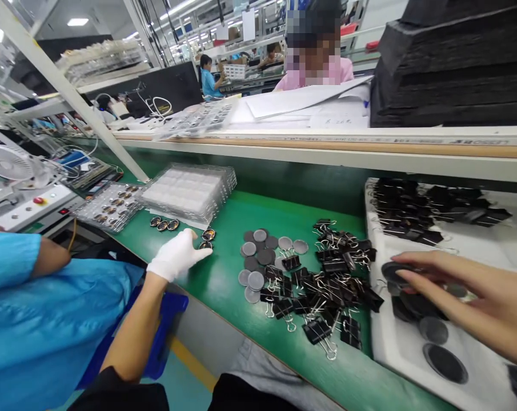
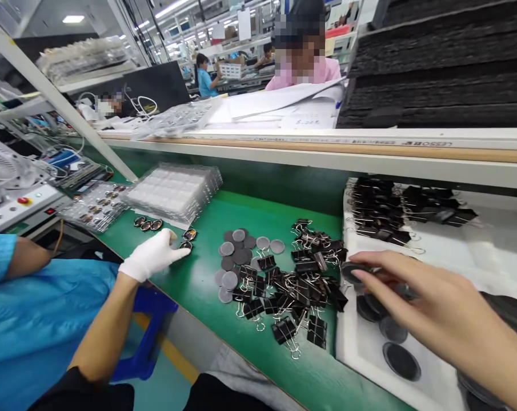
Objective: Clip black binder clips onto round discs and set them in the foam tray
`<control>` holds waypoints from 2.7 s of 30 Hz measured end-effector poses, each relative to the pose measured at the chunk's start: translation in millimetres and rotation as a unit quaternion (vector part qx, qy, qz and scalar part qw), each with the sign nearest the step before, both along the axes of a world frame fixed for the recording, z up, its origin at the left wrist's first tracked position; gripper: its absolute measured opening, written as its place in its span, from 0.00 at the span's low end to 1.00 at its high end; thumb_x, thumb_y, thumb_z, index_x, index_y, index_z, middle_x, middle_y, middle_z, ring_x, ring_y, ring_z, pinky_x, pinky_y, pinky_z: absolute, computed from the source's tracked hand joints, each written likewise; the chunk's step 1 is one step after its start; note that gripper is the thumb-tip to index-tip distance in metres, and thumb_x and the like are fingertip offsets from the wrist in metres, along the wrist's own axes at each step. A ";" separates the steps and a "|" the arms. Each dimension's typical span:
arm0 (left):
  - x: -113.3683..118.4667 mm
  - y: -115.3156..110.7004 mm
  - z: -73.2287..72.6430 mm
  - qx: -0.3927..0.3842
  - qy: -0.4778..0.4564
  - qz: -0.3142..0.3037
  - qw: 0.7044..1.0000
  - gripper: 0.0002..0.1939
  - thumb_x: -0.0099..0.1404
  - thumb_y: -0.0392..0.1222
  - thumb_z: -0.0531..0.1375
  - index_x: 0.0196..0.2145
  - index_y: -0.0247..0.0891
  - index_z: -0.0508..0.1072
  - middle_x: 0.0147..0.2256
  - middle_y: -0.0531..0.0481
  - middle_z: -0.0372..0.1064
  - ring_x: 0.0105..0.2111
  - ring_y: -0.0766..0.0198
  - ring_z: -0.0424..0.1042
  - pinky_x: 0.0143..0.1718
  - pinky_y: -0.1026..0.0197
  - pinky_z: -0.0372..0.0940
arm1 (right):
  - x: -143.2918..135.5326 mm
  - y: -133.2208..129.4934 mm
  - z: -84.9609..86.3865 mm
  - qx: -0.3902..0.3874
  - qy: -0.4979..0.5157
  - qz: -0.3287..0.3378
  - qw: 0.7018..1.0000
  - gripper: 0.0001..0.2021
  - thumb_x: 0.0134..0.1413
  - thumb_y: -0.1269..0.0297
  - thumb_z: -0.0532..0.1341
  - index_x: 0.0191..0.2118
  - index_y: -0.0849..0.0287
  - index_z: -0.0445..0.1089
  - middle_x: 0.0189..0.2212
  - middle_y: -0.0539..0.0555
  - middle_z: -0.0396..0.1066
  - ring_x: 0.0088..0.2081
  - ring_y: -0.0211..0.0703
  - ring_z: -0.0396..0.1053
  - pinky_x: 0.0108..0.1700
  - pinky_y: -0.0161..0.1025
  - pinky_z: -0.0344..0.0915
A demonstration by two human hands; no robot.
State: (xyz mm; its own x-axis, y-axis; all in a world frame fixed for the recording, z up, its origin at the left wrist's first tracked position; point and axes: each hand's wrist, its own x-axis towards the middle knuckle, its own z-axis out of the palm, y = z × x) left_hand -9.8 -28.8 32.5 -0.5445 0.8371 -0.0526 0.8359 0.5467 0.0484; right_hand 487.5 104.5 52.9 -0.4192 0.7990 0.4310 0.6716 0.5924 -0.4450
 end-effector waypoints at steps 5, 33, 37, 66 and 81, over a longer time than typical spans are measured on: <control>25.6 -5.0 -51.0 0.128 0.037 -0.015 0.991 0.26 0.63 0.59 0.63 0.51 0.37 0.69 0.48 0.39 0.75 0.49 0.47 0.76 0.50 0.52 0.69 | -40.9 -24.4 16.4 -0.128 0.059 0.084 0.986 0.14 0.55 0.44 0.64 0.43 0.42 0.79 0.37 0.51 0.82 0.33 0.48 0.80 0.23 0.35 0.76; 212.6 127.1 29.7 0.320 -0.001 -0.549 0.772 0.22 0.61 0.40 0.64 0.52 0.34 0.69 0.43 0.40 0.77 0.41 0.49 0.79 0.41 0.50 0.73 | -105.9 -7.6 2.5 -0.244 0.298 0.066 0.921 0.16 0.60 0.53 0.65 0.50 0.54 0.69 0.43 0.56 0.76 0.44 0.47 0.74 0.47 0.47 0.71; 217.8 134.8 34.5 0.303 -0.023 -0.568 0.765 0.26 0.61 0.40 0.65 0.56 0.34 0.66 0.47 0.39 0.75 0.46 0.48 0.77 0.47 0.48 0.72 | -100.5 -2.6 11.3 -0.356 0.358 0.103 0.857 0.22 0.52 0.60 0.72 0.52 0.55 0.73 0.45 0.57 0.78 0.48 0.48 0.77 0.55 0.51 0.72; 201.9 139.7 46.3 0.351 -0.292 -0.391 0.799 0.20 0.74 0.46 0.52 0.24 0.39 0.62 0.21 0.57 0.57 0.22 0.70 0.57 0.26 0.64 0.55 | -77.8 3.8 35.2 -0.433 0.452 0.091 0.774 0.16 0.41 0.64 0.78 0.39 0.51 0.80 0.46 0.51 0.75 0.35 0.35 0.69 0.36 0.38 0.70; 202.8 122.8 62.3 0.078 -0.158 -0.494 0.851 0.32 0.54 0.71 0.61 0.18 0.41 0.55 0.14 0.58 0.49 0.16 0.70 0.50 0.19 0.62 0.44 | -76.5 -6.7 37.5 -0.434 0.343 0.133 0.822 0.15 0.47 0.65 0.75 0.42 0.55 0.77 0.41 0.53 0.79 0.41 0.42 0.76 0.44 0.39 0.74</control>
